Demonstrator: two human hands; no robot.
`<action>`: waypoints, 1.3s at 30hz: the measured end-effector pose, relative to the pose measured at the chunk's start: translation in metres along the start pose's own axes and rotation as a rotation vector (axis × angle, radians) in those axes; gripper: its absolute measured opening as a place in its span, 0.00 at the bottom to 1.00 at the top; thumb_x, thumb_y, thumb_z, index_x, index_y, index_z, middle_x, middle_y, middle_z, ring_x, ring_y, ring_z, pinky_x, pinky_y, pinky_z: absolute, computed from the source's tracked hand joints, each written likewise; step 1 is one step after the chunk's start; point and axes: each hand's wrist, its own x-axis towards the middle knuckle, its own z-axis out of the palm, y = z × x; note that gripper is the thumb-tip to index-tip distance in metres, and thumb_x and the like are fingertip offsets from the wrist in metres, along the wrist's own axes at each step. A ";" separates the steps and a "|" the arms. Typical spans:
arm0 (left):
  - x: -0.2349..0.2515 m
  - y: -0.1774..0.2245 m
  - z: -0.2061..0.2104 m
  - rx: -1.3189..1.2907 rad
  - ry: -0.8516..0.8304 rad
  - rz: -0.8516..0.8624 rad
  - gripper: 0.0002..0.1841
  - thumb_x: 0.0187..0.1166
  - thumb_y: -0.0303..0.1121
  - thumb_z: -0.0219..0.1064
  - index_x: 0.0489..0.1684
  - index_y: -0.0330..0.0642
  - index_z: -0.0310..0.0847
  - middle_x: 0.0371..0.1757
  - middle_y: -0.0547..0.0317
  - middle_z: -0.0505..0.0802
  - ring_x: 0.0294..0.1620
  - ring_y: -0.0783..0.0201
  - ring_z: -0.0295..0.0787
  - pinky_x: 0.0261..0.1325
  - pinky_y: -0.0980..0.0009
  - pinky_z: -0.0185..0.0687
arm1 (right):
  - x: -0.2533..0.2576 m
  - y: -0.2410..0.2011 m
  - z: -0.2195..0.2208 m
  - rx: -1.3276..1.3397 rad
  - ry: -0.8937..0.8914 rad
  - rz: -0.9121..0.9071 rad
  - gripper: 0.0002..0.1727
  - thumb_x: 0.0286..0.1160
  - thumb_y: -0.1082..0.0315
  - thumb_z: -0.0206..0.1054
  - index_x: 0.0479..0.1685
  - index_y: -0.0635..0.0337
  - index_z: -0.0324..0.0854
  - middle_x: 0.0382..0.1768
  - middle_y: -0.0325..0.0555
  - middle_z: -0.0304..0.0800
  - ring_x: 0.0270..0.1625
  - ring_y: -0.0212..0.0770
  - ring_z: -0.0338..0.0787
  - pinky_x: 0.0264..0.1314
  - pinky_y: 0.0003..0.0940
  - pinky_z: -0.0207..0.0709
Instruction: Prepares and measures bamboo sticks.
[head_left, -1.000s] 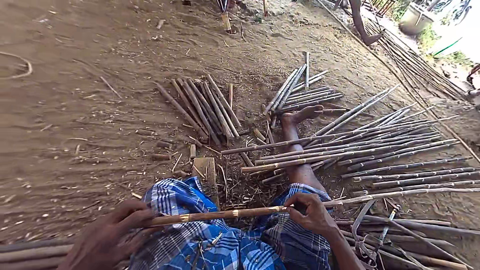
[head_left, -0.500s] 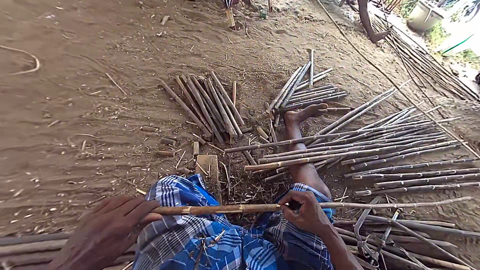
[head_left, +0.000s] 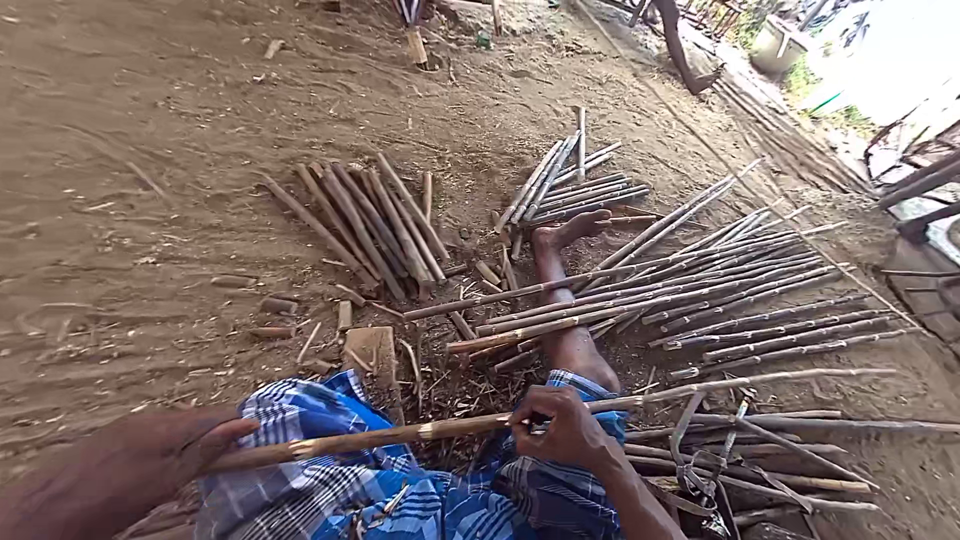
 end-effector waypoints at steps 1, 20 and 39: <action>0.006 0.010 -0.011 -0.067 -0.136 -0.051 0.24 0.91 0.37 0.51 0.36 0.25 0.87 0.26 0.36 0.89 0.30 0.36 0.90 0.35 0.37 0.79 | 0.000 0.000 0.000 -0.002 -0.024 -0.012 0.04 0.65 0.68 0.76 0.33 0.57 0.93 0.30 0.38 0.92 0.33 0.28 0.89 0.37 0.27 0.85; 0.039 0.066 0.109 -0.067 0.304 0.113 0.27 0.79 0.68 0.54 0.43 0.60 0.92 0.36 0.71 0.94 0.29 0.66 0.91 0.27 0.56 0.85 | -0.005 0.002 -0.084 0.225 0.235 0.255 0.05 0.73 0.64 0.71 0.42 0.53 0.89 0.30 0.38 0.88 0.26 0.32 0.82 0.27 0.27 0.78; 0.000 -0.021 0.089 0.024 0.241 0.143 0.37 0.89 0.62 0.39 0.34 0.45 0.91 0.34 0.55 0.92 0.40 0.50 0.91 0.45 0.46 0.83 | -0.053 0.023 -0.096 -0.099 0.282 0.420 0.12 0.80 0.66 0.70 0.59 0.47 0.90 0.45 0.33 0.96 0.42 0.32 0.94 0.48 0.36 0.92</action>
